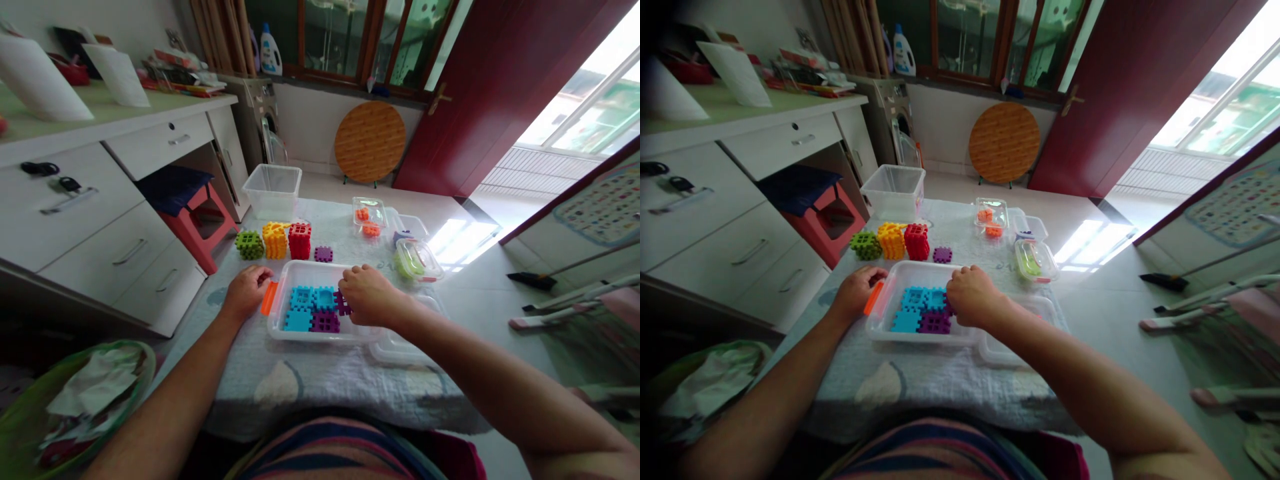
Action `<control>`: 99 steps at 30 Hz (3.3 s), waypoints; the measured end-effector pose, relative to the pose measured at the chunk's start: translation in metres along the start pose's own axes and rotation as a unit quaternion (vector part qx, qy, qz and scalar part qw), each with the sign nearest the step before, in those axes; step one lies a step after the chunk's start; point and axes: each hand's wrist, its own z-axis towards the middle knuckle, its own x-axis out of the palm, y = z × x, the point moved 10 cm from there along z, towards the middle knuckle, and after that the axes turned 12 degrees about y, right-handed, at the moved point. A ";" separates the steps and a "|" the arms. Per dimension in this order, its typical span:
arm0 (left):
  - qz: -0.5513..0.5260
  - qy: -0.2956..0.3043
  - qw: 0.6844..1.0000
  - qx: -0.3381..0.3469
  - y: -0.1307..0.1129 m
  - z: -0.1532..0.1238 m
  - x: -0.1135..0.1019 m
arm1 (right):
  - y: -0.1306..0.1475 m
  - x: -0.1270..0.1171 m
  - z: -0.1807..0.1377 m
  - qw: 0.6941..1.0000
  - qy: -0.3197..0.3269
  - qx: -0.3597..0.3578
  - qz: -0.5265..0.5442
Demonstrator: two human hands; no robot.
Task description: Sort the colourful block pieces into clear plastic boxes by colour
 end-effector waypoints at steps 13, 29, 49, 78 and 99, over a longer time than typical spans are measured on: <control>0.009 0.004 1.000 0.003 0.001 0.001 0.002 | 0.008 0.008 0.013 0.998 0.039 0.053 -0.023; 0.008 -0.005 1.000 0.013 -0.002 0.001 0.000 | 0.009 0.004 0.003 0.994 0.053 0.085 -0.034; 0.012 -0.004 1.000 0.008 0.001 0.001 0.002 | 0.000 0.011 0.008 0.999 0.020 0.013 0.039; 0.007 -0.004 1.000 0.014 -0.002 0.000 0.001 | -0.025 -0.005 0.001 0.991 -0.012 -0.039 0.124; 0.017 -0.003 1.000 0.014 0.005 0.001 0.004 | -0.082 -0.068 0.059 0.977 -0.100 0.006 0.187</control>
